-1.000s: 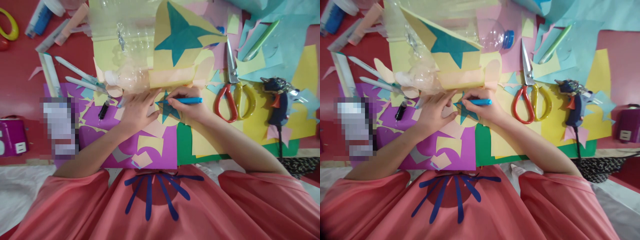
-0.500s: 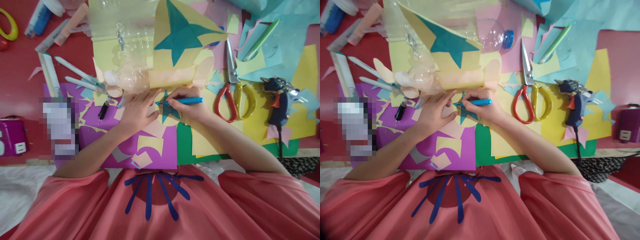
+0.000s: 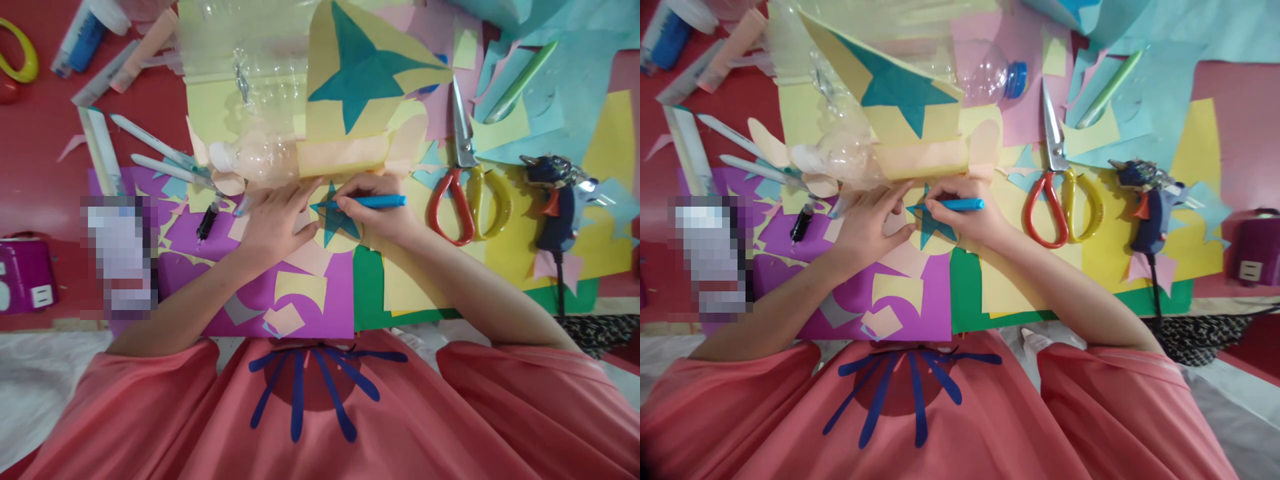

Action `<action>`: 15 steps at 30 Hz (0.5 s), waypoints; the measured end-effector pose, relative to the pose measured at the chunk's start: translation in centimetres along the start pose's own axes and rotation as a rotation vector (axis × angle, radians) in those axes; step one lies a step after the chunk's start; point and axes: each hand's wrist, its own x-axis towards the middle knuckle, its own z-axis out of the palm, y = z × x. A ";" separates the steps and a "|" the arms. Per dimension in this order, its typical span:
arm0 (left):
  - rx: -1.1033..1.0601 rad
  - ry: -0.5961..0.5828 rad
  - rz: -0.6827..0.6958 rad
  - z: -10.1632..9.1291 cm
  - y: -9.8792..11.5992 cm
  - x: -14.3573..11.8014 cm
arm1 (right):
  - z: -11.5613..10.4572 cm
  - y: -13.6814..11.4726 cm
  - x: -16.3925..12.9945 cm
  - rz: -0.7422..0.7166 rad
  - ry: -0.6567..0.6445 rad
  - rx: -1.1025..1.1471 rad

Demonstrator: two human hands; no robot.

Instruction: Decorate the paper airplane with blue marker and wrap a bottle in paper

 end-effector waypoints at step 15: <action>-0.015 -0.011 -0.011 -0.2 0.1 0.1 | -0.2 -0.3 -0.1 0.021 -0.037 0.005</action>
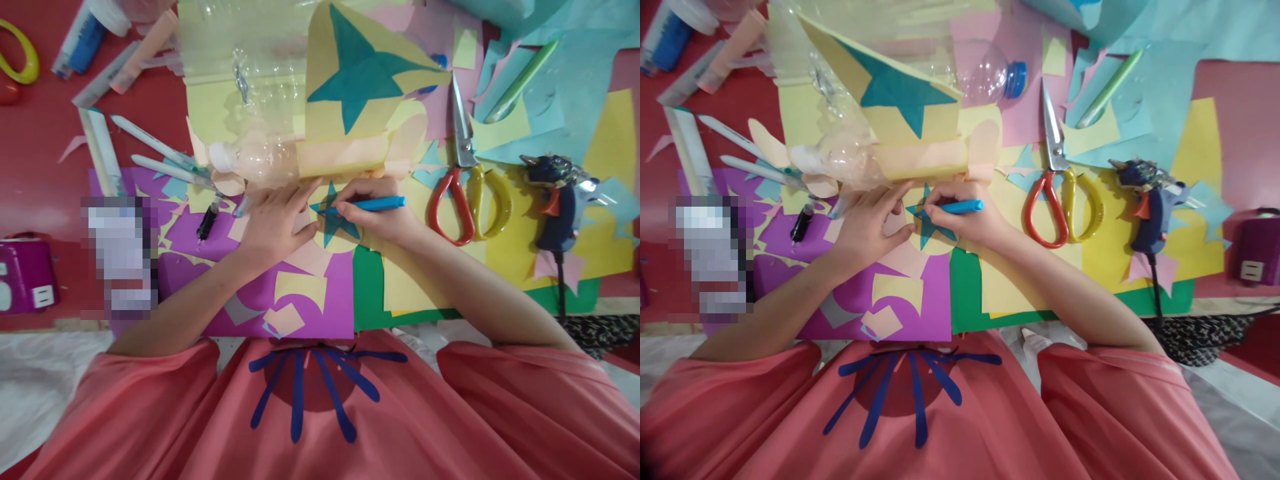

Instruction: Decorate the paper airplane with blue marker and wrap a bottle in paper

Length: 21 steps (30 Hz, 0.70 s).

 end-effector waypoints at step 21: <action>0.014 -0.001 -0.003 0.0 0.1 0.0 | -0.1 -0.3 0.0 0.040 -0.013 -0.006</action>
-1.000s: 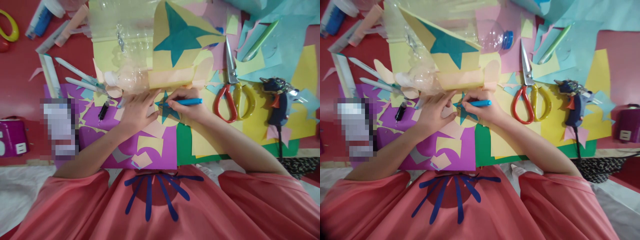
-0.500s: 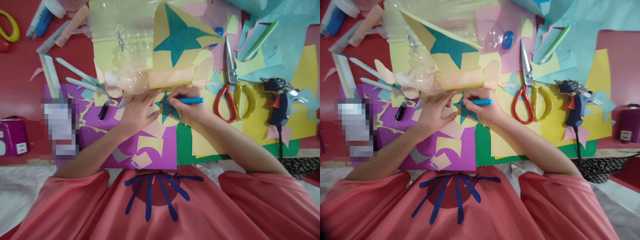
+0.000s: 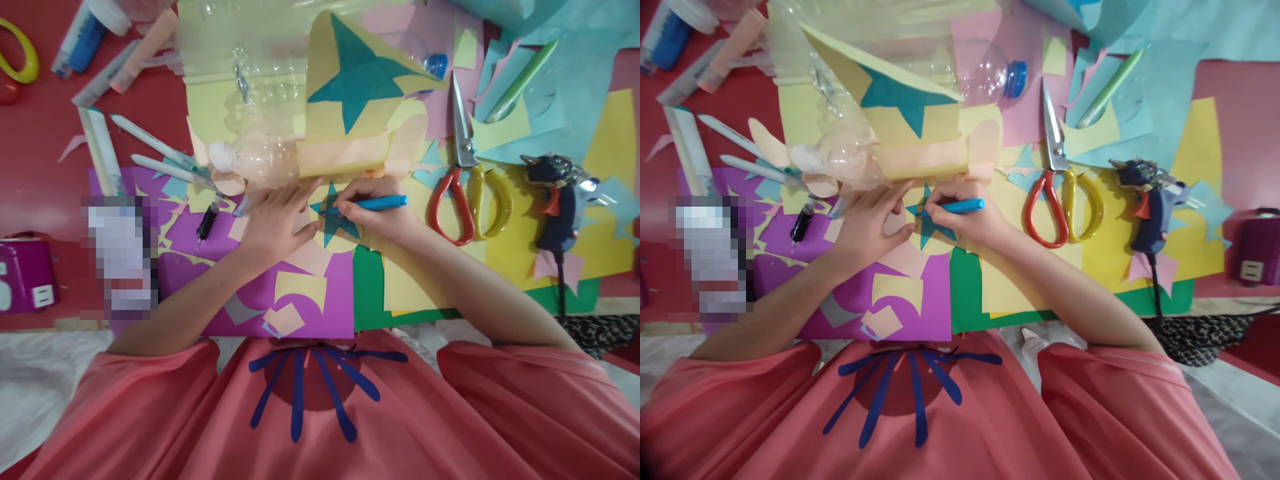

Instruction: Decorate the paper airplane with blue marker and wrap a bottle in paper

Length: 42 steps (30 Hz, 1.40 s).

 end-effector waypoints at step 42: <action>-0.009 0.011 0.012 0.1 -0.2 -0.1 | 0.5 0.3 -0.1 -0.043 0.156 -0.039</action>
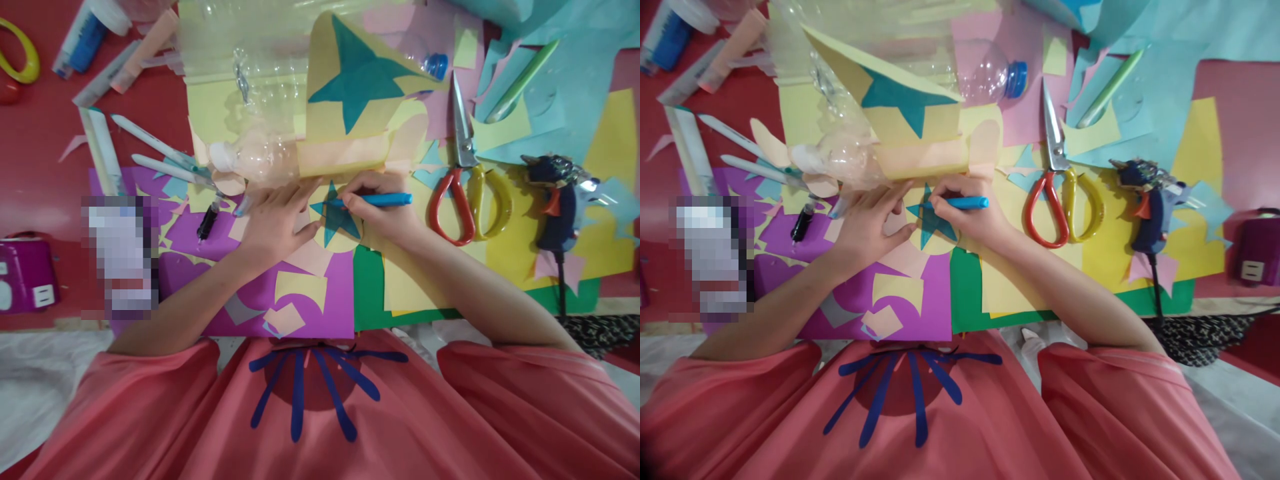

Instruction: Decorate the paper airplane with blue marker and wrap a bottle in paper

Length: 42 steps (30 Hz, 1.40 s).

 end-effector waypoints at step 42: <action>0.019 0.010 0.014 0.3 -0.2 0.0 | -0.1 -0.2 0.0 -0.031 -0.005 0.006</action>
